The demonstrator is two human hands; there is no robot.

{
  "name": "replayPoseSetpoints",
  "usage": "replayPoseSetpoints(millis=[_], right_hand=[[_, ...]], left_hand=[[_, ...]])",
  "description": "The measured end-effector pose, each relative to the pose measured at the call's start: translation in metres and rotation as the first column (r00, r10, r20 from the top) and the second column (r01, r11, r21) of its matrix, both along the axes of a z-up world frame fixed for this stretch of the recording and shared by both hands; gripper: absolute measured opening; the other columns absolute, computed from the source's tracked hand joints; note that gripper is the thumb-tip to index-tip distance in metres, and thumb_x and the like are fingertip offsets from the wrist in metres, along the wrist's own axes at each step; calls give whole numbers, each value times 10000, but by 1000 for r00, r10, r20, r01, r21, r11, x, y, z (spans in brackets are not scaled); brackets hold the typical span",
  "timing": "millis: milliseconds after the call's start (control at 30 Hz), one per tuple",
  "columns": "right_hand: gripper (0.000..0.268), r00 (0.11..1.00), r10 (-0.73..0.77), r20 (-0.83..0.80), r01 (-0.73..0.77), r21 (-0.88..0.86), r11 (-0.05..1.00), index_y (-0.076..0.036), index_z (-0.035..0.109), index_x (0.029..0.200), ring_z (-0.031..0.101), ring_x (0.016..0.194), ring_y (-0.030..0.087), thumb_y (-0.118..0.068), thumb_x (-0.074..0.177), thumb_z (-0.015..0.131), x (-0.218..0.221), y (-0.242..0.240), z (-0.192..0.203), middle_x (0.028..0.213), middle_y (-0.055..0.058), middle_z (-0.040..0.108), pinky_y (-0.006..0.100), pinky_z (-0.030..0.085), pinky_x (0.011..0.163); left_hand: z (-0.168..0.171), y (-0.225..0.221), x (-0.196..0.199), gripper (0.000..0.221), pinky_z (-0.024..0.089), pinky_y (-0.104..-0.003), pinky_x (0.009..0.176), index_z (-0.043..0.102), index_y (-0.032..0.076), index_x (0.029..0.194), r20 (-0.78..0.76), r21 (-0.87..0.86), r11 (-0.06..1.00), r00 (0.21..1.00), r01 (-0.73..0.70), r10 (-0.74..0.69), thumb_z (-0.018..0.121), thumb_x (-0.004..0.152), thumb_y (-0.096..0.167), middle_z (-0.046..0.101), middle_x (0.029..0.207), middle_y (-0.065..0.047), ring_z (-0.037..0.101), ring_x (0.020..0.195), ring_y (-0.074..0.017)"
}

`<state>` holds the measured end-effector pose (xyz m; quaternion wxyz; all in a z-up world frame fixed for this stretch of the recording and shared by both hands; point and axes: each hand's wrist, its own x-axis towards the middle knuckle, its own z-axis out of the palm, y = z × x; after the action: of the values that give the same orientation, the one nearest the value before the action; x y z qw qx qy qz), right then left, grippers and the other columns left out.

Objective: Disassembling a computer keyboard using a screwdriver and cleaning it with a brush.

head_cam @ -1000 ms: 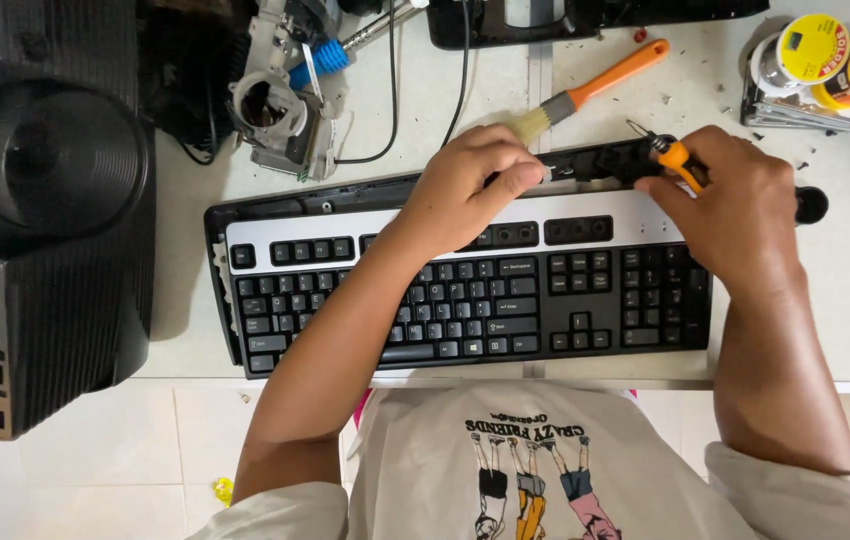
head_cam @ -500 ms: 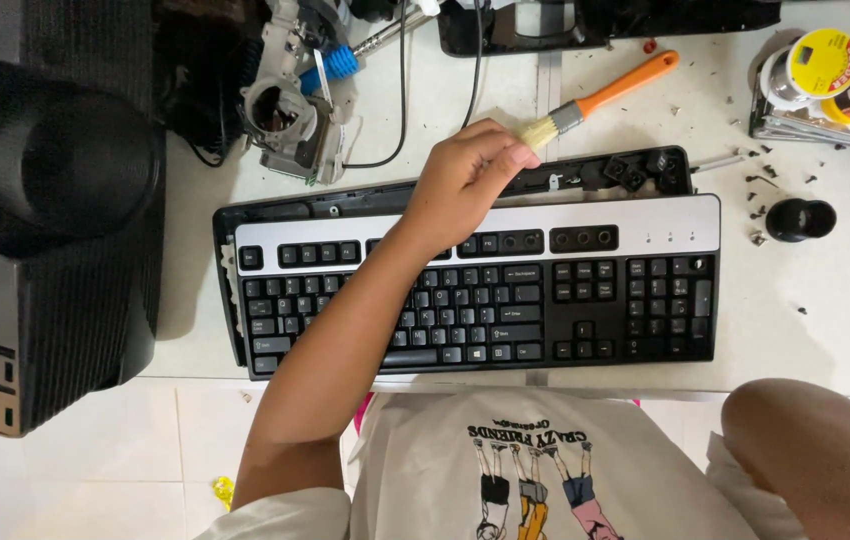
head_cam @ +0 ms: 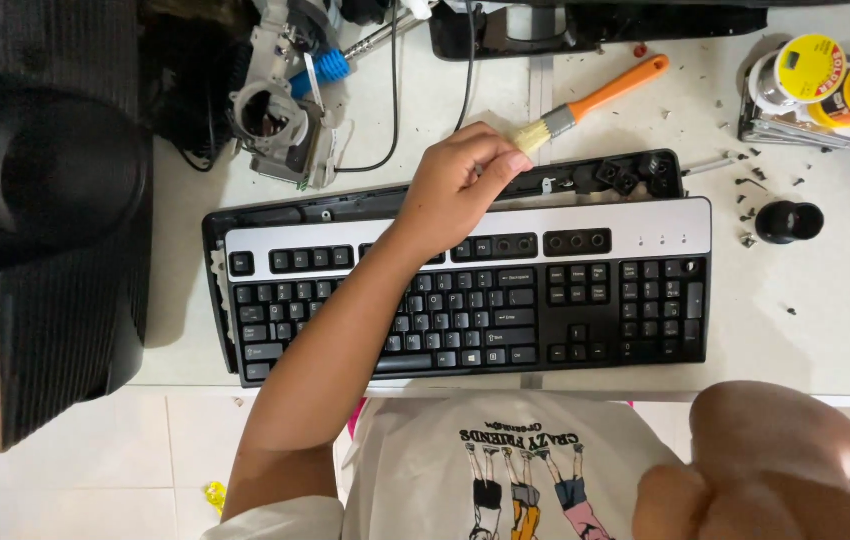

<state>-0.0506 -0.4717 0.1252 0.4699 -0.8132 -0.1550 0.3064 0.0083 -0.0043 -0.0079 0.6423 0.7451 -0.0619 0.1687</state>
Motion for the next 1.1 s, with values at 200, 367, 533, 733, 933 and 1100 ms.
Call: replayPoseSetpoints(millis=[200, 367, 533, 733, 933, 1100], right_hand=[[94, 991, 131, -12, -128, 143, 981, 79, 719, 643, 570, 295, 149, 32, 581, 668, 62, 197, 23, 427, 97, 606, 204, 497, 332], [483, 731, 459, 504, -401, -226, 888, -23, 575, 1420, 659, 582, 159, -266, 1004, 586, 95, 229, -37, 992, 94, 755, 309, 522, 548], [212, 295, 611, 735, -227, -567, 792, -346, 790, 1197, 670, 779, 123, -368, 988, 763, 82, 233, -59, 955, -100, 693, 307, 492, 507], [99, 64, 699, 712, -64, -696, 715, -450, 740, 1078, 656, 780, 126, -396, 999, 713, 82, 252, -66, 845, -115, 608, 267, 438, 468], [176, 381, 907, 181, -343, -883, 320, -397, 698, 1000, 729, 896, 227, -406, 990, 523, 103, 300, -27, 945, -89, 658, 449, 588, 531], [175, 448, 839, 307, -546, -650, 529, -431, 787, 1035, 634, 906, 151, -371, 912, 677, 138, 286, -62, 895, -121, 666, 378, 485, 663]], left_hand=[[18, 11, -7, 220, 433, -253, 654, 738, 75, 1006, -195, 117, 992, 981, 39, -15, 606, 1009, 252, 641, 940, -10, 544, 762, -110], [32, 29, -12, 71, 571, -285, 814, 754, 118, 984, -389, 156, 951, 902, 268, -190, 741, 920, 144, 678, 1032, -39, 695, 911, -160], [32, 29, -14, 380, 516, -373, 826, 754, 140, 1142, -524, 396, 792, 823, 464, -219, 867, 779, 161, 707, 1145, -2, 708, 981, -192], [31, 32, -13, 423, 538, -387, 850, 737, 155, 1237, -601, 332, 790, 761, 515, -243, 811, 821, 133, 736, 1199, -26, 702, 1051, -232], [25, 33, -12, 537, 529, -370, 863, 712, 146, 1255, -586, 378, 752, 768, 540, -257, 856, 739, 168, 703, 1200, -8, 683, 1087, -231], [19, 30, -10, 479, 491, -407, 804, 750, 175, 1169, -530, 462, 717, 811, 522, -249, 881, 708, 185, 704, 1113, -35, 667, 1031, -282]])
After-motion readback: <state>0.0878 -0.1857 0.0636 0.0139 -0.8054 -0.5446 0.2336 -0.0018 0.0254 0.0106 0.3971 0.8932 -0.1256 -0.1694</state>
